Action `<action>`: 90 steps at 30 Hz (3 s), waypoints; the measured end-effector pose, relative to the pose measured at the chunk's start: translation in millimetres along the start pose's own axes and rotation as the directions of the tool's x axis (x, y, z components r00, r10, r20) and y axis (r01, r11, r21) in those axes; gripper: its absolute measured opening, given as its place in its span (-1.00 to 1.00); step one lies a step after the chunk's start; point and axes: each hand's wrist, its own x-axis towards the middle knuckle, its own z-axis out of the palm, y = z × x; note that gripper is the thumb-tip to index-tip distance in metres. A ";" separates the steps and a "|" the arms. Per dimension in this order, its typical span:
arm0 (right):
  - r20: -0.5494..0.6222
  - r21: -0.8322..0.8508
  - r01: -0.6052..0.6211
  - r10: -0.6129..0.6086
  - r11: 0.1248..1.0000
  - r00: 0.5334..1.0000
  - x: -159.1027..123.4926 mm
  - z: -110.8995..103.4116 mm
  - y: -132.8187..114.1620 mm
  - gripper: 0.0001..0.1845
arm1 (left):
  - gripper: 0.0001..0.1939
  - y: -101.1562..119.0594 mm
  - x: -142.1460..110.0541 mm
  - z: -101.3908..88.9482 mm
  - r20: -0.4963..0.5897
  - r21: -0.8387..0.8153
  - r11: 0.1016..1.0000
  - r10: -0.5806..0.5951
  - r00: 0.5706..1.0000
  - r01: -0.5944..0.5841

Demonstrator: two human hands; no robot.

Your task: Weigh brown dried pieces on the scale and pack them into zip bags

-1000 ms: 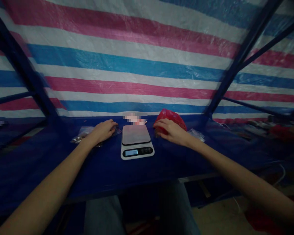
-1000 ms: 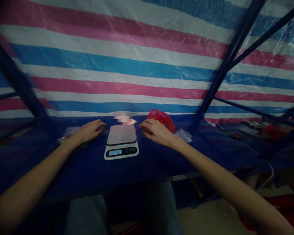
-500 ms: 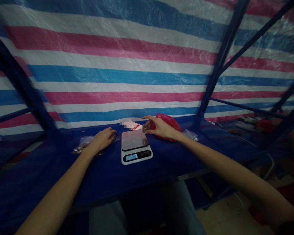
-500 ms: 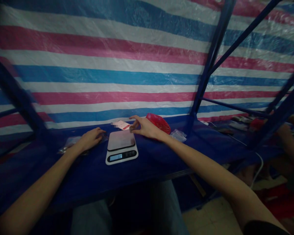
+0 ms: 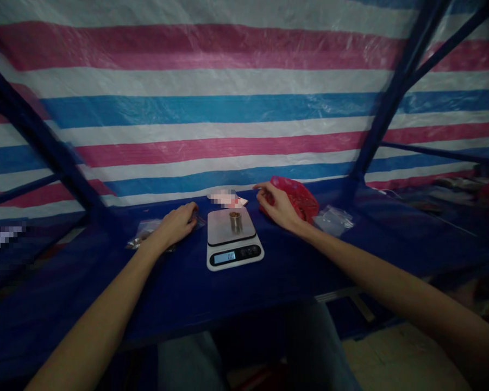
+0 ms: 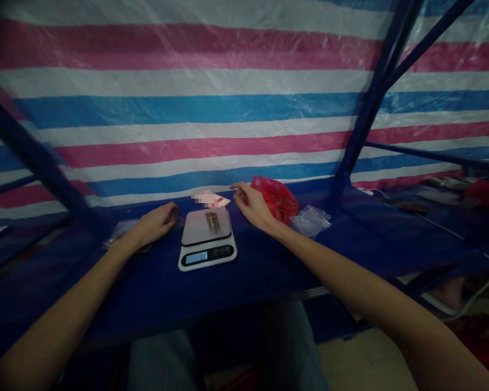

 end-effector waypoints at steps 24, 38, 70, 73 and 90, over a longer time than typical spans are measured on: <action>0.174 -0.025 0.000 0.004 1.000 0.985 -10.4 2.9 1.7 -0.72 | -0.66 9.9 -0.8 -1.9 -0.045 0.054 0.998 -0.024 0.999 0.026; -0.222 -0.511 -0.346 0.267 0.787 0.938 8.7 -55.4 58.5 -0.68 | -0.80 15.8 0.1 1.1 -0.028 0.034 0.997 -0.068 0.997 0.069; 0.338 -0.563 0.029 0.199 0.826 0.920 21.7 -84.1 61.9 -0.72 | -0.77 3.5 0.0 7.2 -0.039 0.032 0.994 -0.107 0.994 0.108; 0.219 -0.547 -0.028 0.176 0.837 0.960 25.1 -94.1 58.3 -0.77 | -0.78 3.4 -0.5 6.9 -0.045 0.023 0.995 -0.097 0.994 0.098; 0.596 -0.155 0.145 -0.024 0.977 0.802 32.8 -4.7 -42.7 -0.78 | -0.78 2.5 -0.8 5.9 -0.020 -0.011 0.995 -0.104 0.994 0.104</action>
